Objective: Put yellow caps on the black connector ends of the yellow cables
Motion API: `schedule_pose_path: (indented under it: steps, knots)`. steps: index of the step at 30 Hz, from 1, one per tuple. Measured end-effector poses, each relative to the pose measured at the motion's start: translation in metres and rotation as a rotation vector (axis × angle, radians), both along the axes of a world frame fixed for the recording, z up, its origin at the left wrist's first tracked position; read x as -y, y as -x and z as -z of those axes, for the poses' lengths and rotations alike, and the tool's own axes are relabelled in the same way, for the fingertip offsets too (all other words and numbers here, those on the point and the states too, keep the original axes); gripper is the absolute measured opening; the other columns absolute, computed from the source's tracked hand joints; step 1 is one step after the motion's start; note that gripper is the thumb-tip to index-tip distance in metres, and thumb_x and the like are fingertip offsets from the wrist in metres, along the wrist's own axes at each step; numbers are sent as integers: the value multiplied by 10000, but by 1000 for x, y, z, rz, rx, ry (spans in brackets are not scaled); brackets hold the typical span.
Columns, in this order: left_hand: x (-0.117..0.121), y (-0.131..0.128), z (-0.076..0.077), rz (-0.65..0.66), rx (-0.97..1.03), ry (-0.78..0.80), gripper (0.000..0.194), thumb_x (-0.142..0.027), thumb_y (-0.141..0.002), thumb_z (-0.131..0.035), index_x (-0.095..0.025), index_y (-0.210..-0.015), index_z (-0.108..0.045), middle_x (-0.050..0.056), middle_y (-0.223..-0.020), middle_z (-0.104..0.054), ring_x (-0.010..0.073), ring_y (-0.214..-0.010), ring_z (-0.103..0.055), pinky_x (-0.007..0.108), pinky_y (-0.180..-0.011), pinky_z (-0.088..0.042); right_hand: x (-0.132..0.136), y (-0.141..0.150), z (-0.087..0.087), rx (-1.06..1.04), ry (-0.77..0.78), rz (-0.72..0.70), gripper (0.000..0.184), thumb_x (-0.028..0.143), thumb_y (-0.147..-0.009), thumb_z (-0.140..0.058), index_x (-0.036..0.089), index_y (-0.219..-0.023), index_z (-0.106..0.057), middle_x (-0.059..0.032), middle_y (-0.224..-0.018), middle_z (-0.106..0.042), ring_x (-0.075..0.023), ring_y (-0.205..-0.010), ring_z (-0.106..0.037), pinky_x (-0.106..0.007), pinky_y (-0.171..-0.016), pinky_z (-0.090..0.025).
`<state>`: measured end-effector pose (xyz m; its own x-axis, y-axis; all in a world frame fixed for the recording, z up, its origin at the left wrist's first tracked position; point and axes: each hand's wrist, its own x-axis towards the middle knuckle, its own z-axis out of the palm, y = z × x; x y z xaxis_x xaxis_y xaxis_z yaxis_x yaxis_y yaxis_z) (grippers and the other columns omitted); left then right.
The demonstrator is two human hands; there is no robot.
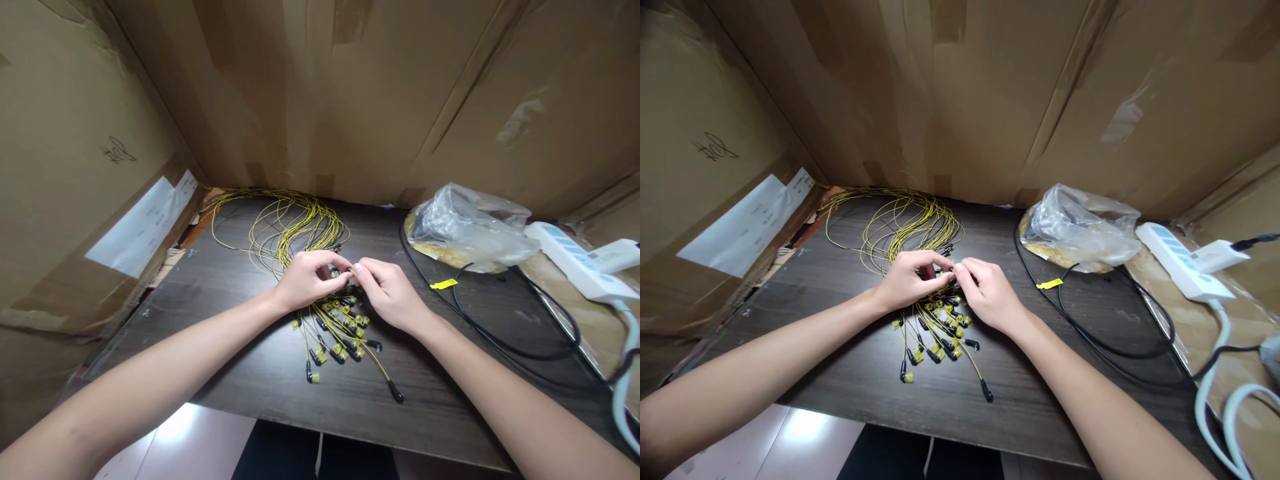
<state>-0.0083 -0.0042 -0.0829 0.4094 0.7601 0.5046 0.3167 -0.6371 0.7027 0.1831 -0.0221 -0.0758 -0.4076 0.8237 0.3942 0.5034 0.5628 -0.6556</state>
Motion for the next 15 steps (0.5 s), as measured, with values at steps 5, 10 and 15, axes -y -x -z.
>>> schedule_pose_path:
  steps: [5, 10, 15]
  knots:
    - [0, 0, -1, -34, 15, 44, 115, -231, -821, -719, -139, -880, -755, 17, -735, -734, 52, -486, -539, 162, -491, -428, 2, 0, -2, -42, -21, 27, 253, 296, -995, -454, 194, -783, -547, -22, -745, -565, -154, -671, -515, -286, -635, -393]
    - [0, 0, -1, -27, 6, 9, 125, -258, -830, -728, -146, -877, -758, 12, -713, -729, 54, -476, -534, 170, -501, -432, 2, 0, -4, -60, -20, 15, 173, 248, -957, -499, 188, -809, -566, -22, -756, -578, -155, -683, -523, -281, -622, -397]
    - [2, 1, -1, -1, -6, -55, 100, -224, -837, -711, -140, -877, -749, 24, -749, -736, 56, -493, -542, 174, -519, -441, -1, 0, -2, -7, -2, -9, 375, 286, -1013, -393, 197, -660, -486, -16, -652, -552, -156, -635, -506, -303, -634, -385]
